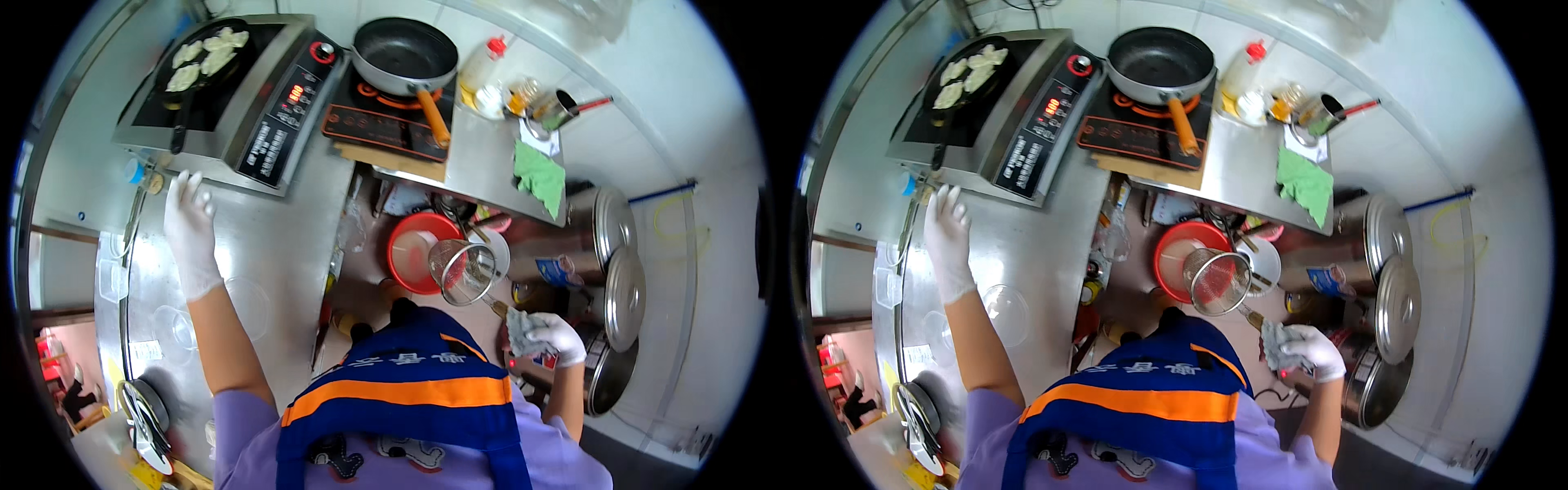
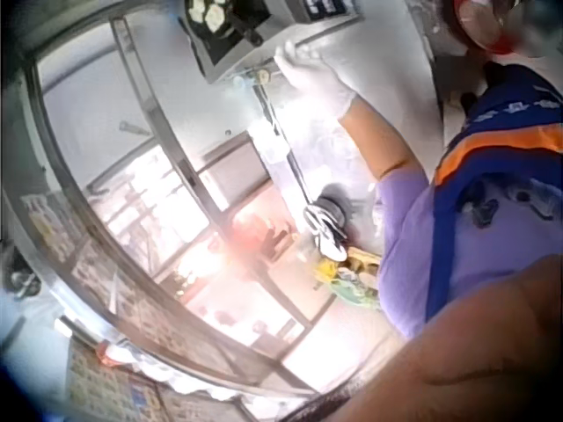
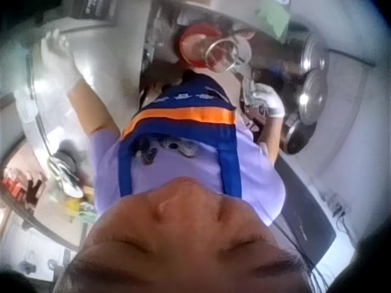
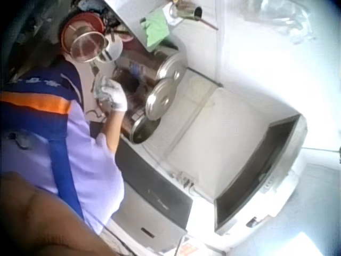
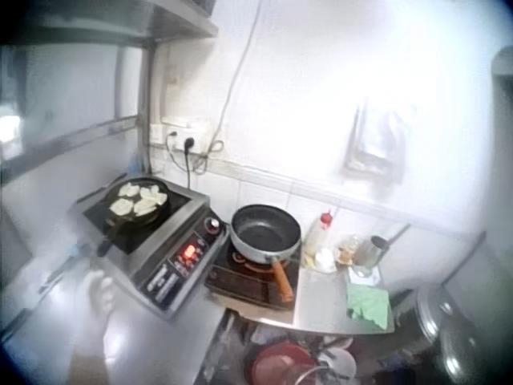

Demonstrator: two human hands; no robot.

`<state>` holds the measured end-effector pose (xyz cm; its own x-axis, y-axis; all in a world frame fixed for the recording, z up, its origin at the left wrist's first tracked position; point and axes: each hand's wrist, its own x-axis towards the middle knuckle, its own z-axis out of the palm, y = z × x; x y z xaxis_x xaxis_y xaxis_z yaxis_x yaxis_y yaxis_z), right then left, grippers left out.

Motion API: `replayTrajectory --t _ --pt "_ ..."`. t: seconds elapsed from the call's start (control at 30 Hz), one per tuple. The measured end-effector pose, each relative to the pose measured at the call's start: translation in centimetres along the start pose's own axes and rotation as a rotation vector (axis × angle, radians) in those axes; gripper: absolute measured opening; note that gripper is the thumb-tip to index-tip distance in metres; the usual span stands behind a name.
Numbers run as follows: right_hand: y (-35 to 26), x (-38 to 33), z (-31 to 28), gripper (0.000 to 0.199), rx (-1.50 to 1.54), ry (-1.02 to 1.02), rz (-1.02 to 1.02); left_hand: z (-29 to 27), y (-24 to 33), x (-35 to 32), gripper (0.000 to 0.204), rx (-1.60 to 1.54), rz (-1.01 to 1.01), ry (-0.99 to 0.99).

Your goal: The person places several dumplings in a pan on a stove and uses tongs to turn them over while they cook. The person then pulls leaves from a head of lettuce by hand.

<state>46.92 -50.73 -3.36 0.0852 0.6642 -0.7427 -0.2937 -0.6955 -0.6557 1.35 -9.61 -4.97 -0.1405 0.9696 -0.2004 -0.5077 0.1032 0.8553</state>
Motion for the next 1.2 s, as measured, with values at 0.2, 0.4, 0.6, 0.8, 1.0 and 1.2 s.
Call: replayTrajectory --t 0.2,0.4,0.6,0.8,1.0,1.2 --pt "14.6 16.0 -13.8 0.02 0.071 0.096 0.095 -4.1 -6.8 -12.5 0.038 0.058 -0.207 0.015" --pt "9.3 29.5 -14.9 0.018 -0.056 0.216 0.123 -3.6 -15.0 -25.2 0.031 0.417 -0.481 0.12" --pt "8.7 34.2 -19.6 0.028 -0.09 0.139 0.26 4.5 -28.6 -33.1 0.029 0.39 -0.935 0.099" --pt "8.5 28.4 -22.4 0.025 -0.164 -0.045 0.348 8.6 -35.5 -33.3 0.03 0.471 -0.98 -0.122" --pt "13.2 25.6 -22.9 0.025 -0.244 -0.133 0.412 5.2 -36.9 -32.5 0.028 0.675 -0.942 0.093" --pt "18.1 15.7 -30.8 0.032 0.089 0.004 0.361 -11.7 -39.9 -36.7 0.024 0.732 -1.112 0.274"
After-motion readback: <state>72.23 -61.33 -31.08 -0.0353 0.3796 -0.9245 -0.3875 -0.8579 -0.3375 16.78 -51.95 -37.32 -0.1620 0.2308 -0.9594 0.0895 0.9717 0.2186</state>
